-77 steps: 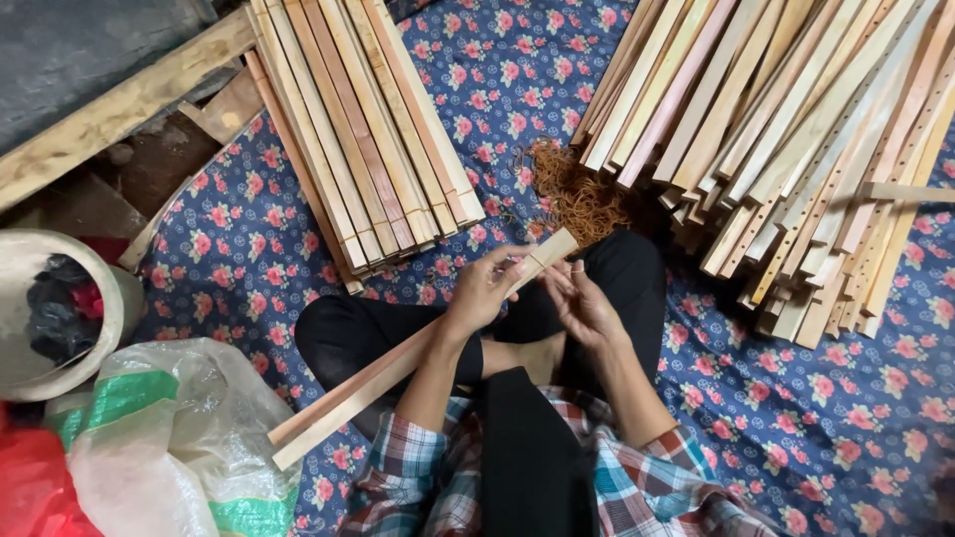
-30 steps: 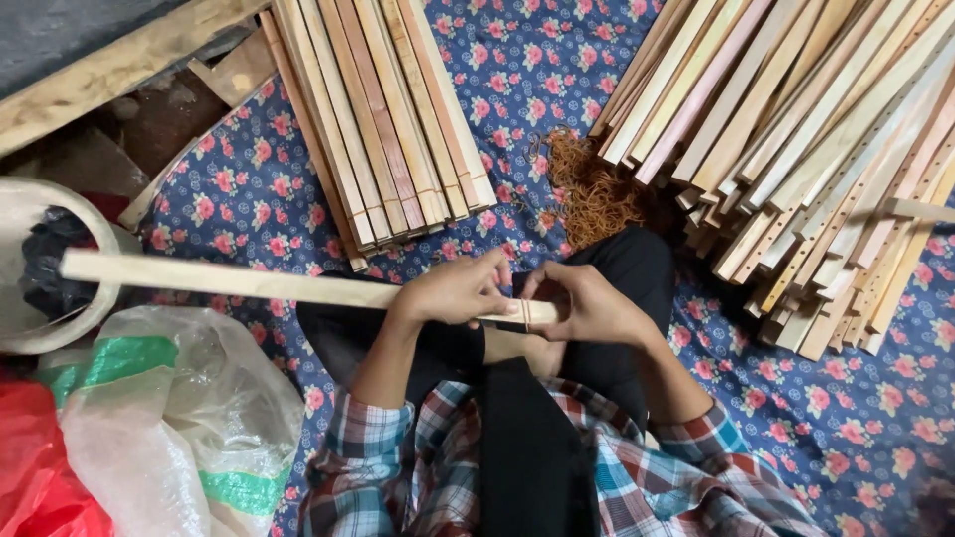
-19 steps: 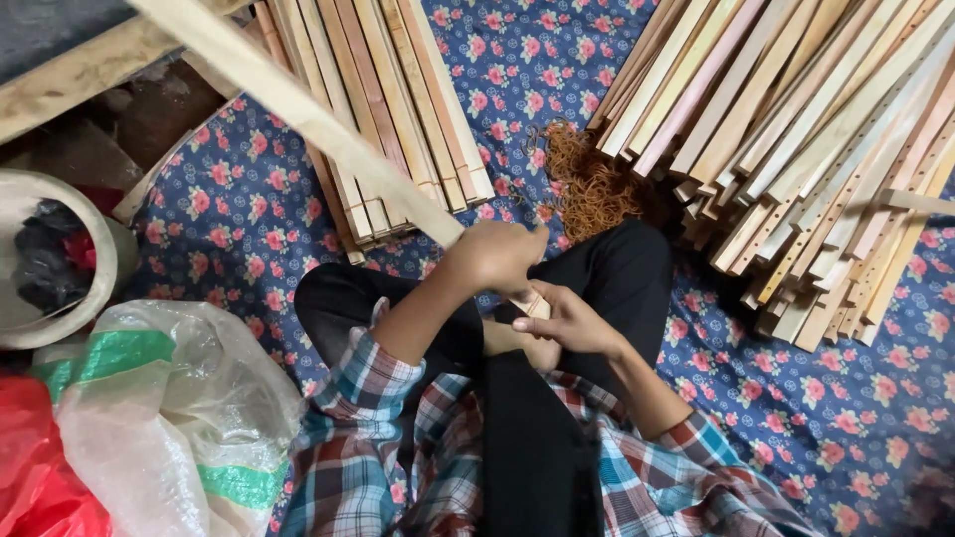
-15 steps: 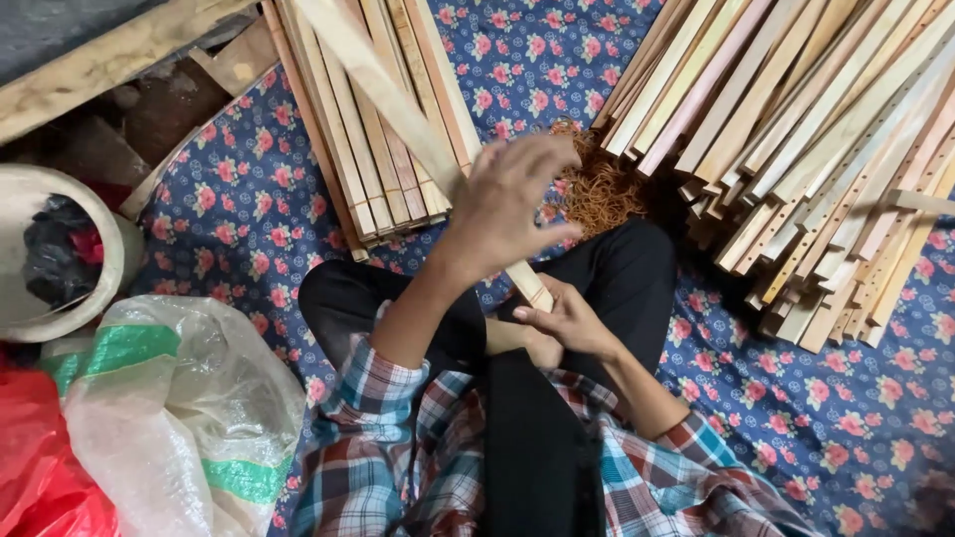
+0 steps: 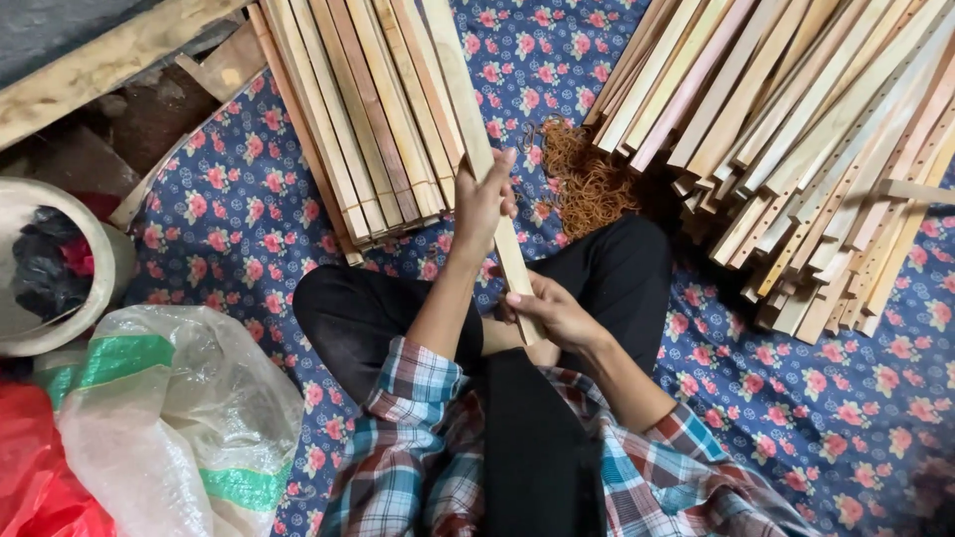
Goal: Organizing and stacking thin wooden slats from a large pile into a neat stack on the floor.
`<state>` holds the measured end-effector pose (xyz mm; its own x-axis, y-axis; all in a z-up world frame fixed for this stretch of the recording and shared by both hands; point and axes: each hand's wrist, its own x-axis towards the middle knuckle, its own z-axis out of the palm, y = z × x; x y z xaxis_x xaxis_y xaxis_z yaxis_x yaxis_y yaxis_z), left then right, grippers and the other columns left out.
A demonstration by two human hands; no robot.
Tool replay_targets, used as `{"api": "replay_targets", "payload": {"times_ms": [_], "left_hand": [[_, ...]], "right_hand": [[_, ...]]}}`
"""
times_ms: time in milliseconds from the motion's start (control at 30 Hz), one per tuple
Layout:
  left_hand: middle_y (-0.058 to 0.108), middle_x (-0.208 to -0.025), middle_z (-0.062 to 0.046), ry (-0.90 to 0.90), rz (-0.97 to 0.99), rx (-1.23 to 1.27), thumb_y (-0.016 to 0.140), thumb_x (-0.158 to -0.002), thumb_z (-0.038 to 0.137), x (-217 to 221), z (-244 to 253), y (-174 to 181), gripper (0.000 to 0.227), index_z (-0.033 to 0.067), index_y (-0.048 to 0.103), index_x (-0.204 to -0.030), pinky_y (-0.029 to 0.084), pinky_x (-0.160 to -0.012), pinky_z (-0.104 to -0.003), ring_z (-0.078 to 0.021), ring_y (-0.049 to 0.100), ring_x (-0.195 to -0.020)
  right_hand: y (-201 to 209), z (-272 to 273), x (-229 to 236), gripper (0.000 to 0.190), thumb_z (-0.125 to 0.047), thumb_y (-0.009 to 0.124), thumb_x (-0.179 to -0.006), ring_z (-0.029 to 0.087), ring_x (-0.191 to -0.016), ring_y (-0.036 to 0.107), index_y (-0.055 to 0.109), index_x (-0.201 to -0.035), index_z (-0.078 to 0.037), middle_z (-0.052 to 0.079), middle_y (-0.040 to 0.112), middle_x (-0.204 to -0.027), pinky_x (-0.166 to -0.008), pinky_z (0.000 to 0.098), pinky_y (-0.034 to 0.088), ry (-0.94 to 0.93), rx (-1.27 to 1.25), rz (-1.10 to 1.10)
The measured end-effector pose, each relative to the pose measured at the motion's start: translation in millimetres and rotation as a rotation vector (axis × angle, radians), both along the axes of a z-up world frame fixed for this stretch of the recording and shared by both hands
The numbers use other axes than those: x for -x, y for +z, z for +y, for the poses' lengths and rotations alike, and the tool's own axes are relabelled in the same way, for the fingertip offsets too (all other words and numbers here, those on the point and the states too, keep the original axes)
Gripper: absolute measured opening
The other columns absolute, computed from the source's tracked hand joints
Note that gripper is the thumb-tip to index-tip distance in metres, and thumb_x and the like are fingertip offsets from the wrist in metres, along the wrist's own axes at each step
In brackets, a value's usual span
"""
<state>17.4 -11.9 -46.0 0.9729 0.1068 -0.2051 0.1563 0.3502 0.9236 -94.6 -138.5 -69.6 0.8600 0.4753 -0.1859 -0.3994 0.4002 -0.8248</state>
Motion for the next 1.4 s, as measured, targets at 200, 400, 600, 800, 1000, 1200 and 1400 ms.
{"api": "replay_targets", "payload": {"times_ms": [200,400,600,800,1000,1200,1400], "left_hand": [[0.047,-0.061,-0.004,0.029,0.055,0.109,0.073,-0.093,0.026,0,-4,-12,0.042,-0.0036,0.050,-0.113,0.047,-0.033,-0.024,-0.0097,0.049,-0.039],[0.044,-0.061,-0.004,-0.006,-0.003,0.096,0.071,-0.095,0.025,3,-5,-1,0.039,-0.0035,0.049,-0.109,0.046,-0.034,-0.023,-0.0096,0.048,-0.039],[0.048,-0.064,0.000,-0.098,-0.012,0.025,0.065,-0.099,0.026,8,-11,-3,0.034,-0.0032,0.050,-0.109,0.047,-0.035,-0.019,-0.0046,0.050,-0.041],[0.046,-0.063,-0.001,-0.077,-0.013,0.045,0.070,-0.095,0.028,-2,-7,-1,0.040,-0.0031,0.049,-0.108,0.047,-0.034,-0.020,-0.0064,0.049,-0.040],[0.047,-0.062,-0.003,-0.074,-0.013,0.074,0.072,-0.094,0.027,-5,-8,-8,0.040,-0.0031,0.050,-0.108,0.047,-0.032,-0.022,-0.0079,0.051,-0.039],[0.048,-0.061,-0.001,-0.111,-0.011,0.062,0.071,-0.095,0.026,-4,2,3,0.038,-0.0015,0.049,-0.108,0.048,-0.035,-0.020,-0.0072,0.051,-0.039],[0.048,-0.065,0.000,-0.150,-0.029,0.061,0.067,-0.097,0.027,0,-1,6,0.039,-0.0041,0.048,-0.109,0.047,-0.035,-0.019,-0.0056,0.051,-0.042]], "right_hand": [[-15,-3,-4,0.046,-0.017,0.062,-0.094,0.027,-0.092,0.076,0.053,-0.131,0.009,0.021,0.072,-0.104,-0.083,0.0429,0.060,-0.037,-0.188,0.160],[-3,-10,11,0.021,-0.005,0.078,-0.084,0.024,-0.074,0.078,0.065,-0.098,0.004,0.014,0.073,-0.078,-0.061,0.0318,0.061,0.123,0.078,0.103],[-13,-5,-2,0.035,-0.032,0.060,-0.102,0.033,-0.075,0.070,0.060,-0.105,0.003,0.022,0.064,-0.085,-0.066,0.0446,0.057,-0.029,-0.156,0.151],[-57,-19,19,0.032,-0.020,0.061,-0.099,0.038,-0.085,0.077,0.060,-0.114,0.008,0.029,0.073,-0.094,-0.075,0.0479,0.064,0.182,-0.044,0.240],[-40,-22,20,0.048,-0.029,0.059,-0.099,0.040,-0.113,0.070,0.057,-0.131,0.007,0.030,0.069,-0.121,-0.096,0.0535,0.055,0.132,-0.145,0.206],[-12,-19,17,0.036,-0.019,0.063,-0.097,0.036,-0.104,0.074,0.064,-0.120,0.010,0.026,0.074,-0.109,-0.088,0.0440,0.060,0.155,-0.040,0.162],[-12,-17,8,0.034,-0.002,0.068,-0.089,0.041,-0.105,0.073,0.061,-0.118,0.015,0.032,0.072,-0.108,-0.090,0.0491,0.059,0.104,-0.148,0.208]]}}
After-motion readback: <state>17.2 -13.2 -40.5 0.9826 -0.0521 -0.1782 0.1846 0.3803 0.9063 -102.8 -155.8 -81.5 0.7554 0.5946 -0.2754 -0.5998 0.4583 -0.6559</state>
